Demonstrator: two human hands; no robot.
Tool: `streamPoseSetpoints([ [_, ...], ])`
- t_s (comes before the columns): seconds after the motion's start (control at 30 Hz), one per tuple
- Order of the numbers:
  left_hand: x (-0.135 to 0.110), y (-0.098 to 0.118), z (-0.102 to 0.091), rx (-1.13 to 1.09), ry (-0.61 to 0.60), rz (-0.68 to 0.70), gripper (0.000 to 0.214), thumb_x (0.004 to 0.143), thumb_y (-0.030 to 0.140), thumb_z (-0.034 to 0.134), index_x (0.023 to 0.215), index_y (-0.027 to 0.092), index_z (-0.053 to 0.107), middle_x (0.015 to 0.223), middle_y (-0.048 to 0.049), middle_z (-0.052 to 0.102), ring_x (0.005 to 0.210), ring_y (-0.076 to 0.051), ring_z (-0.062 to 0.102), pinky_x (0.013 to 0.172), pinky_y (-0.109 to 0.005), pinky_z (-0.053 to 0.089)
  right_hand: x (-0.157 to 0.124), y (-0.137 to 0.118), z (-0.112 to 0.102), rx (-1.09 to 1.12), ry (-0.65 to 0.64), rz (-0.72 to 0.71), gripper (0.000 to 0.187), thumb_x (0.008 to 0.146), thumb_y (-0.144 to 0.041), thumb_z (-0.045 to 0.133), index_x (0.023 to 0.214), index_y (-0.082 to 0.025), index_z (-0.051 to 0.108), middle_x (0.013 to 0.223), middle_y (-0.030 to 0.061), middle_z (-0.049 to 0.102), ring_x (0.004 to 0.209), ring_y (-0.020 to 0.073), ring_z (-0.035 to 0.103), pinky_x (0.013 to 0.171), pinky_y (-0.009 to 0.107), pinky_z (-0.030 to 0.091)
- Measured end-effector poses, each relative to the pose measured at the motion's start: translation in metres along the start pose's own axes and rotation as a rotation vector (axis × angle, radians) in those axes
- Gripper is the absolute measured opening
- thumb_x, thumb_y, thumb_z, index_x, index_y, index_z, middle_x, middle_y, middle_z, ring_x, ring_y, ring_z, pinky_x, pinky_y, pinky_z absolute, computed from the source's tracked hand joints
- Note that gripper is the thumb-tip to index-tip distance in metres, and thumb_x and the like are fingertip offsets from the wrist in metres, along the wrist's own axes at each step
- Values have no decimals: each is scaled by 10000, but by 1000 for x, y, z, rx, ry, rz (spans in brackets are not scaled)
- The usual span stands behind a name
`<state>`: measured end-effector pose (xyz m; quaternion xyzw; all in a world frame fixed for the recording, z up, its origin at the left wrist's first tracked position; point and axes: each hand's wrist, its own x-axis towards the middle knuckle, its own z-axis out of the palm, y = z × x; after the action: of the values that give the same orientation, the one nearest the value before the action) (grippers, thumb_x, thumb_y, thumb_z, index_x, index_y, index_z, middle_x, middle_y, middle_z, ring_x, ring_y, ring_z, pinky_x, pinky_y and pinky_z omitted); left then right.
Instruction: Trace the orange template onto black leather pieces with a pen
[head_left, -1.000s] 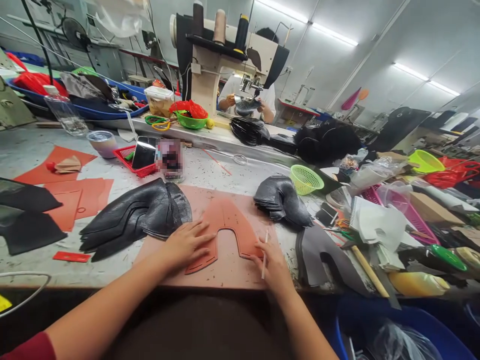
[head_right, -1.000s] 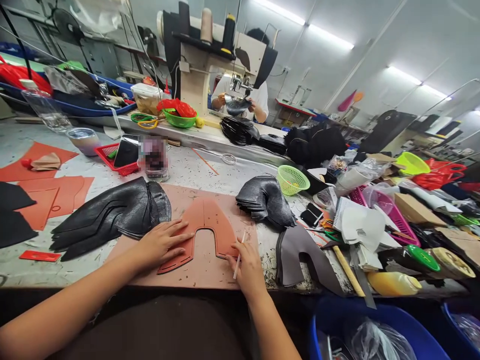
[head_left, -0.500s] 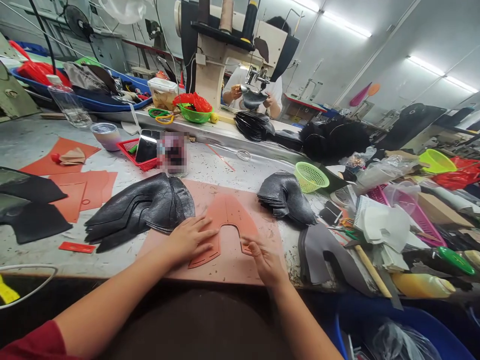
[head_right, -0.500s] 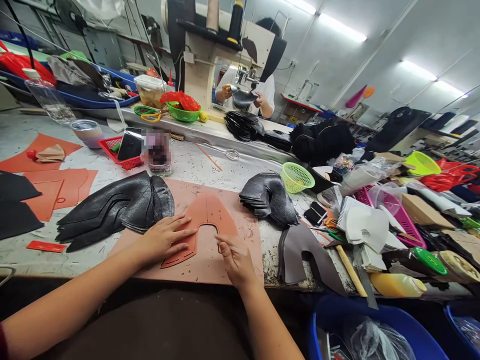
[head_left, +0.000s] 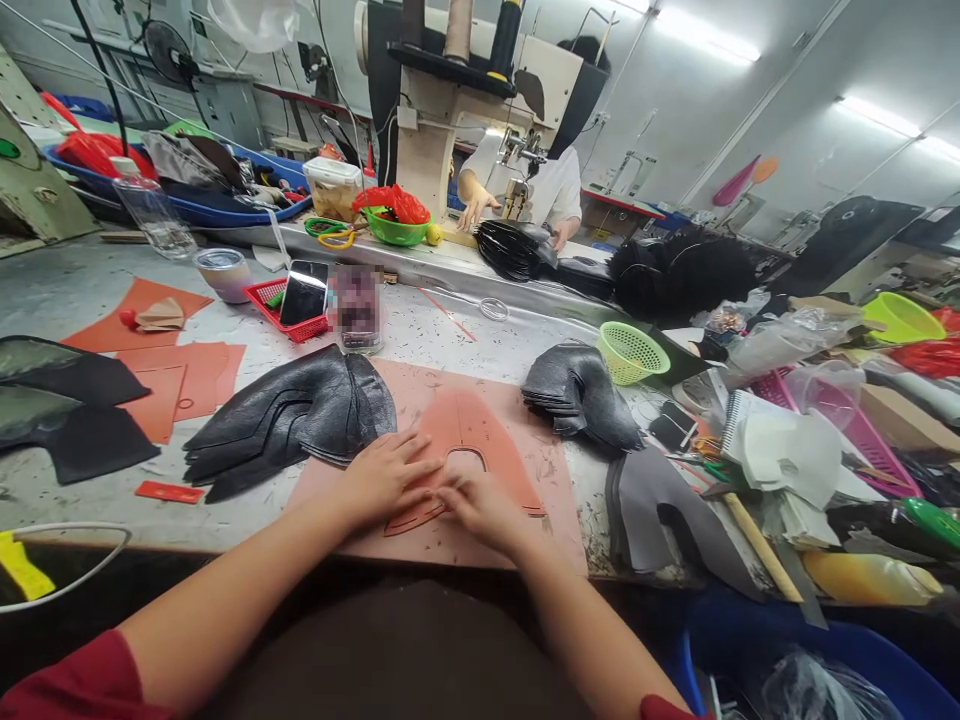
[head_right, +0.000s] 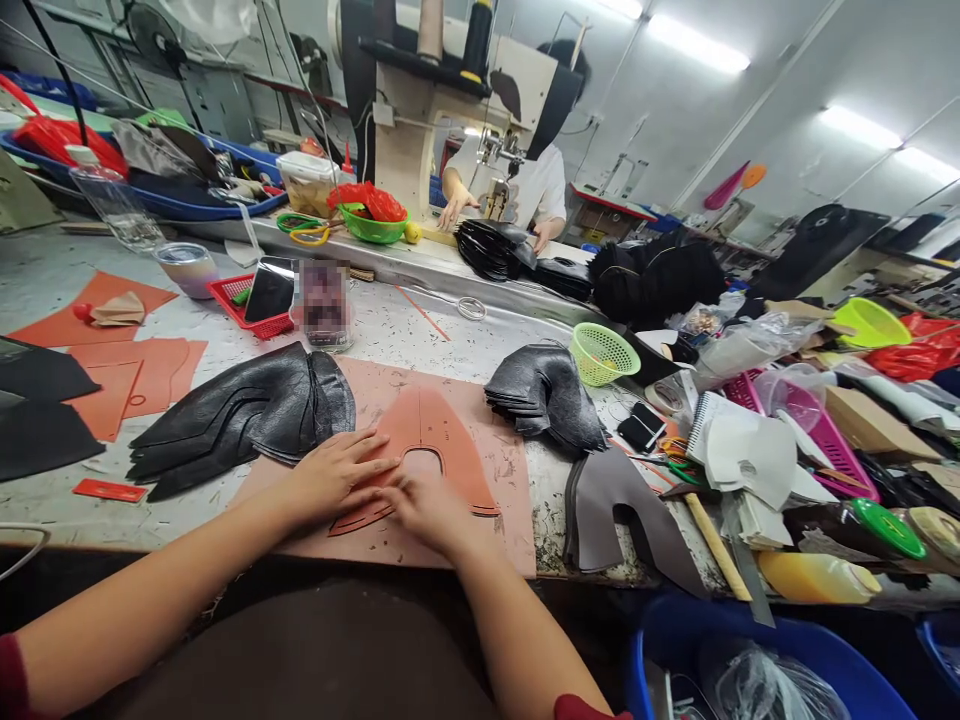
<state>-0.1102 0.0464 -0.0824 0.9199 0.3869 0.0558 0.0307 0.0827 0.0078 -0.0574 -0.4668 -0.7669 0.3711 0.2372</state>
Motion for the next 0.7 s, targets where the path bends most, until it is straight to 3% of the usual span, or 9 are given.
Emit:
streamPoseSetpoints([
  [0.1,4,0,-8,23,-40,19,382,853,443,490,1201,302,560,1304,-73,496,1188,-269,429,975,-395,329,-22,28,-32,-33,154,149,246,884,-266,401,855,-191,633,651,7,639,609,155,611,629,277,488],
  [0.2,18,0,-18,46,-77,26,332,831,433,522,1118,287,602,1163,-70,561,1098,-253,481,935,-383,349,-52,52,-46,-175,277,154,210,865,-262,450,915,-203,646,819,52,655,778,188,627,723,326,501],
  [0.33,53,14,-22,73,-94,14,262,833,387,514,977,209,641,967,-81,598,960,-238,536,892,-382,383,-75,67,-32,-391,389,74,139,787,-164,574,864,-211,679,983,94,613,950,227,580,834,375,483],
  [0.47,83,34,-10,6,-96,132,373,823,399,544,1151,223,574,1224,-113,523,1170,-293,451,952,-412,372,-74,74,-18,-417,509,6,173,830,-150,537,872,-227,686,952,83,610,939,209,575,816,356,497],
  [0.53,88,38,-2,-10,-96,193,406,815,427,556,1179,247,562,1280,-107,491,1240,-314,388,979,-425,355,-72,77,-16,-415,557,-38,168,847,-177,530,855,-225,691,927,83,611,906,202,579,787,346,505],
  [0.7,87,36,10,-3,-64,223,406,813,436,562,1177,256,573,1260,-103,516,1229,-316,408,987,-424,359,-73,79,-15,-423,579,-70,192,872,-218,505,857,-210,696,903,98,616,866,203,583,744,337,505],
])
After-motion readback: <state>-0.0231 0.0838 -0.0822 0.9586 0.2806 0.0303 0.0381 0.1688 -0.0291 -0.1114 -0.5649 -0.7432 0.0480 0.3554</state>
